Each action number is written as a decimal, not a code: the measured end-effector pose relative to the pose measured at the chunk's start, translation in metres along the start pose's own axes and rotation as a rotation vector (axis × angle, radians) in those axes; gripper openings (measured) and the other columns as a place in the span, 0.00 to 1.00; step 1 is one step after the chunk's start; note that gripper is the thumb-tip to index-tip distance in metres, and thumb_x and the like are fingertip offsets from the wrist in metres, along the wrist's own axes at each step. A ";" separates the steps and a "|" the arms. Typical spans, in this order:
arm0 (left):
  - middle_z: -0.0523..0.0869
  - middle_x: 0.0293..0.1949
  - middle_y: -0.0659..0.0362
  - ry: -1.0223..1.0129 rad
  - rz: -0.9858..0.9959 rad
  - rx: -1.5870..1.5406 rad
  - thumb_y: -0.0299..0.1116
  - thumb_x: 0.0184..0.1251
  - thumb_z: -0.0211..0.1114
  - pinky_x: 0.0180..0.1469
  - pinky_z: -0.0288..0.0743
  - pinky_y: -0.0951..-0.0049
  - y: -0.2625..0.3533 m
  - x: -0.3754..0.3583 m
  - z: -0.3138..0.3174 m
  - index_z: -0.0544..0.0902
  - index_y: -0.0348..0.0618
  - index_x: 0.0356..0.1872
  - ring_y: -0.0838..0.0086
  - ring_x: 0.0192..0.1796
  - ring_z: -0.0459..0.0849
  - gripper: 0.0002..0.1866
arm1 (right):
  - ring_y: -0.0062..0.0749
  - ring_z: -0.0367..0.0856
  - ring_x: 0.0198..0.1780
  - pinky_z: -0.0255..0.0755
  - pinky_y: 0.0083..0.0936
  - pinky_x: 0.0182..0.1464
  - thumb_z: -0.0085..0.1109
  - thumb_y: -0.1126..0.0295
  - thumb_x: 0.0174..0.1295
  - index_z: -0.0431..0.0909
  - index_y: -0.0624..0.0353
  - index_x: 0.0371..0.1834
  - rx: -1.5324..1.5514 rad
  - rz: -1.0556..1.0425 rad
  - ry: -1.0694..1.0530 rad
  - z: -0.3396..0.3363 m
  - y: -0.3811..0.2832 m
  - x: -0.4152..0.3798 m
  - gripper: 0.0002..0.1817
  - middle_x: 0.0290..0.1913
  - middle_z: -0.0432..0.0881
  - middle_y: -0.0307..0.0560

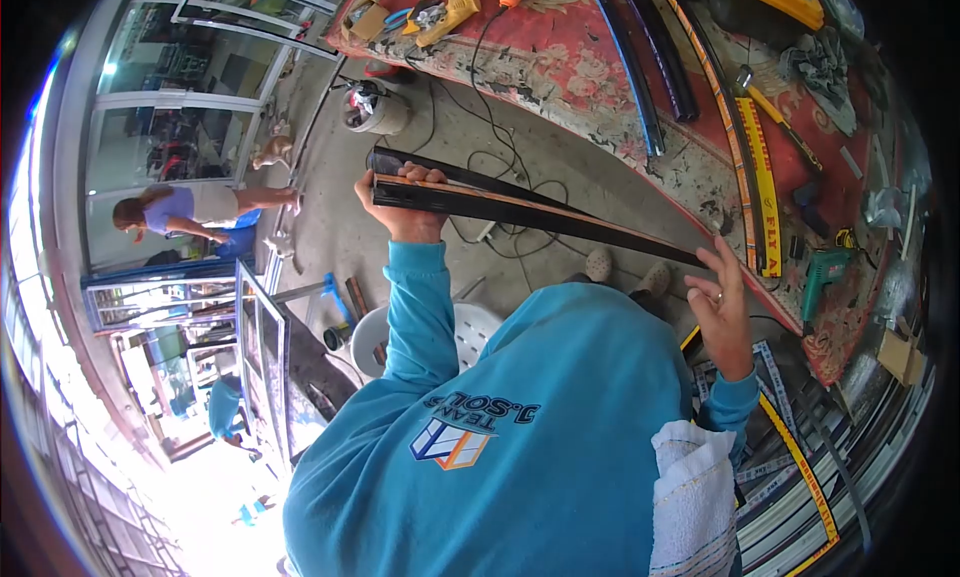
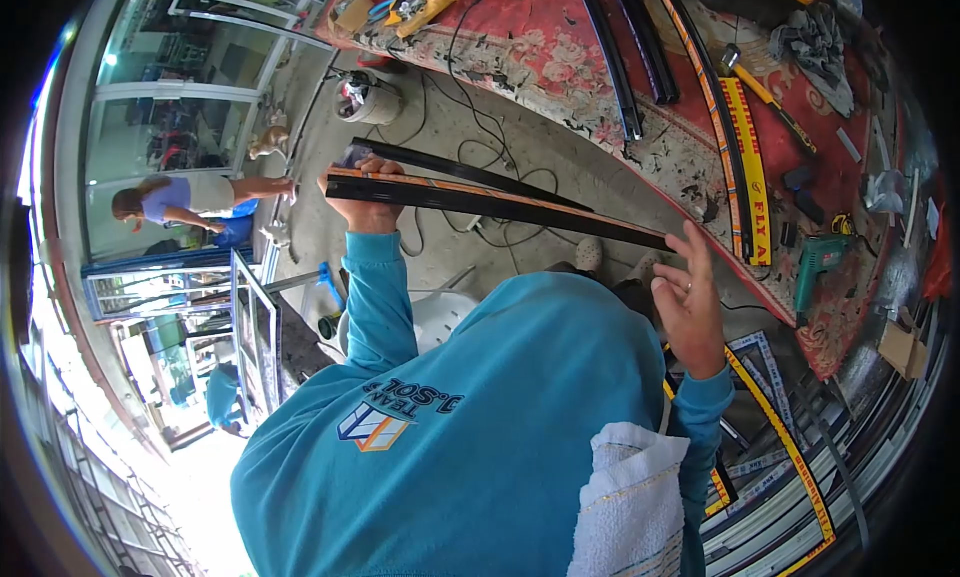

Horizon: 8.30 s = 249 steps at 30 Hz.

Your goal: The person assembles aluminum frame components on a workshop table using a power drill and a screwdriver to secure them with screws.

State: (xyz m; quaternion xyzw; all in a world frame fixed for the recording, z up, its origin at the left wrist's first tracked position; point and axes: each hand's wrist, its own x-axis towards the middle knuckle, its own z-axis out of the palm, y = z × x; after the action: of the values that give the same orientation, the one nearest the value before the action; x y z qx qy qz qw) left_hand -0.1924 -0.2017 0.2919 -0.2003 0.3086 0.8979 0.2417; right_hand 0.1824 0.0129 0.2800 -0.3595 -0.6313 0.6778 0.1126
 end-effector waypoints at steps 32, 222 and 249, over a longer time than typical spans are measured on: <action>0.77 0.22 0.62 -0.168 -0.136 0.068 0.72 0.58 0.52 0.37 0.73 0.68 0.026 -0.005 -0.002 0.70 0.49 0.25 0.65 0.31 0.76 0.32 | 0.44 0.77 0.61 0.72 0.33 0.62 0.50 0.81 0.64 0.49 0.53 0.80 -0.029 0.027 0.042 -0.026 0.012 -0.001 0.40 0.72 0.64 0.61; 0.77 0.18 0.54 -0.233 0.100 0.352 0.49 0.66 0.56 0.20 0.74 0.66 -0.158 -0.089 -0.030 0.71 0.45 0.49 0.64 0.16 0.76 0.20 | 0.49 0.88 0.46 0.83 0.34 0.47 0.67 0.51 0.54 0.65 0.80 0.65 -0.428 -0.726 -0.042 0.035 0.023 -0.109 0.46 0.49 0.83 0.66; 0.77 0.19 0.54 -0.211 -0.032 0.404 0.51 0.65 0.57 0.22 0.75 0.68 -0.146 -0.080 -0.033 0.72 0.43 0.44 0.64 0.17 0.79 0.20 | 0.63 0.85 0.45 0.82 0.44 0.43 0.71 0.60 0.50 0.65 0.75 0.66 -0.689 -0.763 -0.069 0.064 -0.013 -0.111 0.43 0.49 0.79 0.72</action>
State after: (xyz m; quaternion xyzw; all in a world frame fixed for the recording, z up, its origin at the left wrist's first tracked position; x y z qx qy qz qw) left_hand -0.0401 -0.1465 0.2418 -0.0577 0.4519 0.8300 0.3219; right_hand 0.2181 -0.1014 0.3266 -0.0973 -0.9077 0.3525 0.2060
